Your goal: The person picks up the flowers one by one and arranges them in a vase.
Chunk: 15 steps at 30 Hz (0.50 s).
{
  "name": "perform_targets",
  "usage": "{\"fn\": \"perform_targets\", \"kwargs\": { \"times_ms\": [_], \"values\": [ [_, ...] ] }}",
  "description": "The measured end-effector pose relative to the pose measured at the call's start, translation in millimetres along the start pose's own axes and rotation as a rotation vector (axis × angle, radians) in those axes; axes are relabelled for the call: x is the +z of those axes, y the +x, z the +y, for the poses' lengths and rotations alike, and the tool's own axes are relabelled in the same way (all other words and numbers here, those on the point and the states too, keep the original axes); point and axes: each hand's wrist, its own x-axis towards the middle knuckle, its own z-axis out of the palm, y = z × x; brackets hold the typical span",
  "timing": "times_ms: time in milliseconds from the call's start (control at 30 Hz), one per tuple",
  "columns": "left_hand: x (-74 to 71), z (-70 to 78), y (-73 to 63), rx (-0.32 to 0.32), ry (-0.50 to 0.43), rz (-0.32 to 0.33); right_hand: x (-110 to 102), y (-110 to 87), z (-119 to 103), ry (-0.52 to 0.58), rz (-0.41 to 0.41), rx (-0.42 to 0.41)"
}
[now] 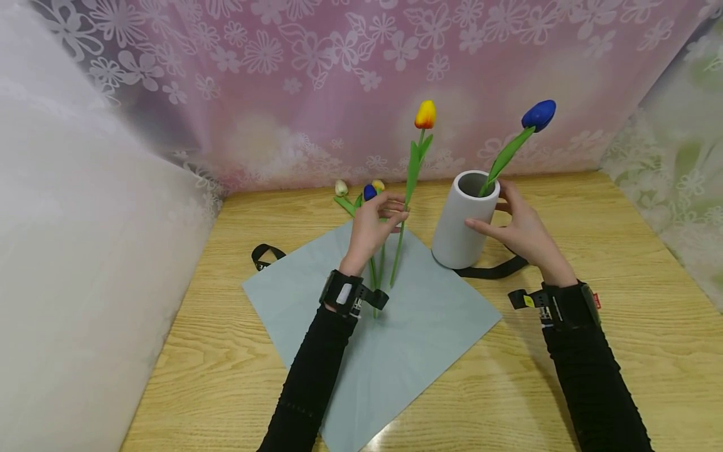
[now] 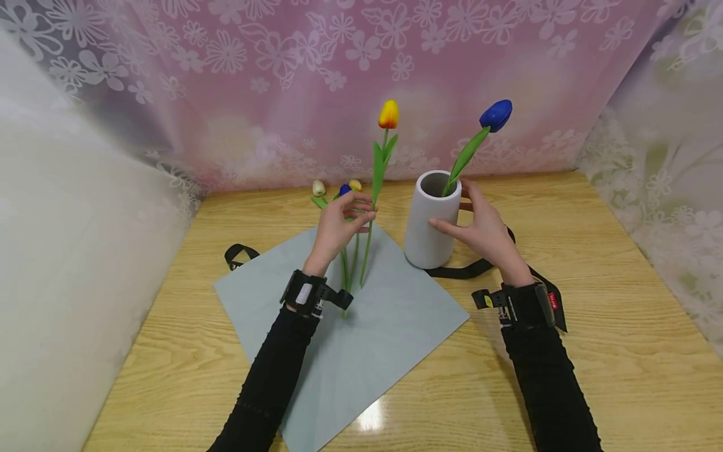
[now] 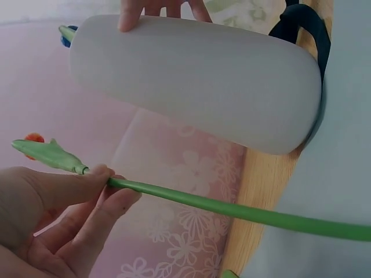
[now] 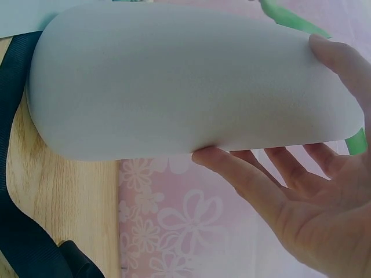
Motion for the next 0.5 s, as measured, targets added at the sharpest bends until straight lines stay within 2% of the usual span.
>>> {"fn": "perform_targets", "kwargs": {
  "times_ms": [167,500],
  "values": [
    [1.4,3.3,0.4,0.048,-0.037,0.022,0.0,-0.4,-0.7,0.004,-0.002,-0.002],
    [7.3,23.2,-1.4,0.154,-0.099,0.087,0.4,0.1,0.2,-0.013,0.001,0.009]
  ]
}}
